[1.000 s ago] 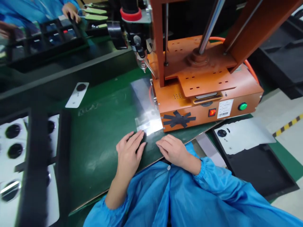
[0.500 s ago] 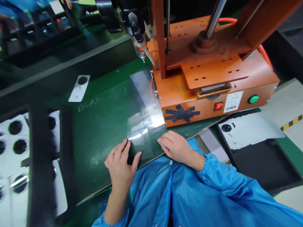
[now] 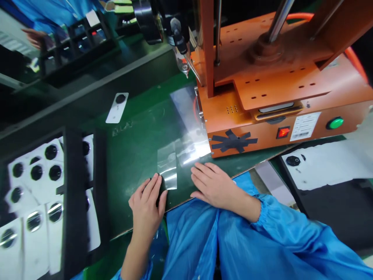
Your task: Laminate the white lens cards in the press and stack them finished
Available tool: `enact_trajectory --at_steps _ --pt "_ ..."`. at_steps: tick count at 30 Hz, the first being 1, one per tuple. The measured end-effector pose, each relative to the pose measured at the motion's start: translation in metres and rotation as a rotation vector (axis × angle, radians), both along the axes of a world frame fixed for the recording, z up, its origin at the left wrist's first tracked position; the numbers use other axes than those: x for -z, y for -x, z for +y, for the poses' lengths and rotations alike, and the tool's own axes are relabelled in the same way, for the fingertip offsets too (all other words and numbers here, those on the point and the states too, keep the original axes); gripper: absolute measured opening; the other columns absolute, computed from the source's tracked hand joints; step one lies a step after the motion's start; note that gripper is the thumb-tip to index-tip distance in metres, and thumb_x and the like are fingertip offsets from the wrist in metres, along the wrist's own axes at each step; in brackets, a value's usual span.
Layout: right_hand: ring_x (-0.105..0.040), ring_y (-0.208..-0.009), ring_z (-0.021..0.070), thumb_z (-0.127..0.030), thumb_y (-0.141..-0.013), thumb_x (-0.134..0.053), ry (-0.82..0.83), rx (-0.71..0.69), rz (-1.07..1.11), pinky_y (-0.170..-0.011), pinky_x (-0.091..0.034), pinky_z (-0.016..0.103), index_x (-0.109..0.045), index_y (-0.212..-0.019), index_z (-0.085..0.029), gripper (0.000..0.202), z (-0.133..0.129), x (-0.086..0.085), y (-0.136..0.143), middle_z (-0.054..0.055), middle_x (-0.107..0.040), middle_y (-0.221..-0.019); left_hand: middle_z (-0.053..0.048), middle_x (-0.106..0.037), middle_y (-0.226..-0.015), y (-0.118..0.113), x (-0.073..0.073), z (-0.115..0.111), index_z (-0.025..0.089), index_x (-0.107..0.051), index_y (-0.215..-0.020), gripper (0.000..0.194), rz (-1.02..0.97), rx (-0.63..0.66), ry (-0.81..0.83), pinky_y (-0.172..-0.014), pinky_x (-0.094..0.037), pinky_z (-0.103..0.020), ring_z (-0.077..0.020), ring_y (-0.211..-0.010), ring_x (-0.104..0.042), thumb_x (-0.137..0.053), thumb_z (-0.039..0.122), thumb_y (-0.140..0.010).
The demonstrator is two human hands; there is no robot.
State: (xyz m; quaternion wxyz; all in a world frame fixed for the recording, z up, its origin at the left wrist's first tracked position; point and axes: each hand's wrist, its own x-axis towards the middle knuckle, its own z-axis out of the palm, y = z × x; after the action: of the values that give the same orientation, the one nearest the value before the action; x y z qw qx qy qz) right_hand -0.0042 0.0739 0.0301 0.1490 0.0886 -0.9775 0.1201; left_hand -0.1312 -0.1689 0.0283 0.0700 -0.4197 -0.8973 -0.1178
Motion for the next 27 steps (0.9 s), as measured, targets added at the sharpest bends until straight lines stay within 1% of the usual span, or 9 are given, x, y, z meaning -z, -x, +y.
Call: enact_trajectory --at_steps 4,6,8,10,12,14,18,22,27 --pt "-0.062 -0.123 0.0304 -0.037 -0.101 -0.058 -0.019 0.084 0.036 -0.098 -0.049 0.045 -0.070 -0.120 -0.011 0.035 0.007 -0.004 -0.003 0.014 -0.071 -0.130 -0.013 -0.063 -0.140 -0.018 0.001 -0.010 0.025 -0.045 -0.152 0.065 -0.036 -0.037 -0.052 -0.099 -0.040 -0.047 -0.0327 -0.122 -0.056 -0.067 0.036 -0.093" --pt "-0.060 -0.125 0.0305 -0.034 -0.101 -0.058 -0.024 0.121 0.050 -0.098 -0.048 0.045 -0.070 -0.119 -0.010 0.032 0.005 -0.007 -0.003 0.015 -0.070 -0.131 -0.014 -0.065 -0.134 -0.018 -0.002 -0.010 0.024 -0.048 -0.150 0.057 -0.069 -0.042 -0.095 -0.097 -0.041 -0.045 -0.0302 -0.117 -0.058 -0.064 0.034 -0.095" --pt "-0.059 -0.126 0.0307 -0.034 -0.101 -0.058 0.004 0.123 0.071 -0.098 -0.047 0.045 -0.070 -0.117 -0.010 0.031 0.003 -0.010 0.000 0.016 -0.068 -0.133 -0.012 -0.067 -0.125 -0.010 -0.005 -0.010 0.024 -0.056 -0.142 0.043 -0.100 -0.058 -0.168 -0.095 -0.043 -0.043 -0.0262 -0.112 -0.060 -0.056 0.026 -0.099" --pt "-0.061 -0.118 0.0284 -0.032 -0.101 -0.058 0.060 0.100 0.095 -0.093 -0.047 0.042 -0.071 -0.115 -0.012 0.027 0.001 -0.014 0.008 0.015 -0.070 -0.127 -0.009 -0.070 -0.120 0.005 -0.006 -0.009 0.027 -0.064 -0.132 0.035 -0.128 -0.062 -0.241 -0.098 -0.043 -0.043 -0.0238 -0.111 -0.061 -0.053 0.022 -0.100" --pt "-0.063 -0.101 0.0233 -0.028 -0.102 -0.057 0.121 0.056 0.095 -0.083 -0.045 0.038 -0.071 -0.110 -0.015 0.021 -0.003 -0.016 0.020 0.010 -0.073 -0.114 -0.007 -0.070 -0.125 0.022 -0.004 -0.009 0.029 -0.067 -0.128 0.031 -0.164 -0.021 -0.248 -0.103 -0.042 -0.046 -0.0262 -0.119 -0.059 -0.060 0.027 -0.098" --pt "-0.060 -0.088 0.0197 -0.025 -0.103 -0.054 0.170 -0.004 0.080 -0.076 -0.041 0.036 -0.071 -0.104 -0.017 0.019 -0.010 -0.018 0.037 0.006 -0.073 -0.101 -0.006 -0.067 -0.136 0.035 0.001 -0.007 0.032 -0.066 -0.131 0.037 -0.191 0.022 -0.208 -0.106 -0.040 -0.051 -0.0300 -0.128 -0.054 -0.067 0.036 -0.094" --pt "-0.056 -0.089 0.0200 -0.022 -0.103 -0.053 0.197 -0.078 0.032 -0.076 -0.038 0.036 -0.070 -0.104 -0.017 0.018 -0.027 -0.019 0.071 0.006 -0.070 -0.098 -0.004 -0.069 -0.135 0.044 0.008 -0.001 0.034 -0.069 -0.127 0.036 -0.200 0.019 -0.198 -0.105 -0.040 -0.053 -0.0302 -0.126 -0.054 -0.070 0.041 -0.091" --pt "-0.056 -0.093 0.0216 -0.022 -0.103 -0.054 0.129 -0.130 -0.017 -0.076 -0.037 0.036 -0.069 -0.107 -0.016 0.017 -0.035 -0.017 0.091 0.007 -0.068 -0.098 -0.004 -0.072 -0.129 0.038 0.009 0.004 0.031 -0.076 -0.111 0.023 -0.163 -0.027 -0.261 -0.104 -0.039 -0.054 -0.0295 -0.122 -0.055 -0.071 0.040 -0.091" --pt "-0.058 -0.083 0.0205 -0.018 -0.103 -0.050 -0.064 -0.240 0.052 -0.072 -0.039 0.036 -0.071 -0.102 -0.014 0.021 -0.032 -0.017 0.092 0.006 -0.070 -0.089 -0.003 -0.074 -0.123 0.036 0.007 0.007 0.031 -0.078 -0.101 0.015 -0.171 -0.058 -0.286 -0.103 -0.040 -0.052 -0.0276 -0.119 -0.058 -0.067 0.038 -0.094"
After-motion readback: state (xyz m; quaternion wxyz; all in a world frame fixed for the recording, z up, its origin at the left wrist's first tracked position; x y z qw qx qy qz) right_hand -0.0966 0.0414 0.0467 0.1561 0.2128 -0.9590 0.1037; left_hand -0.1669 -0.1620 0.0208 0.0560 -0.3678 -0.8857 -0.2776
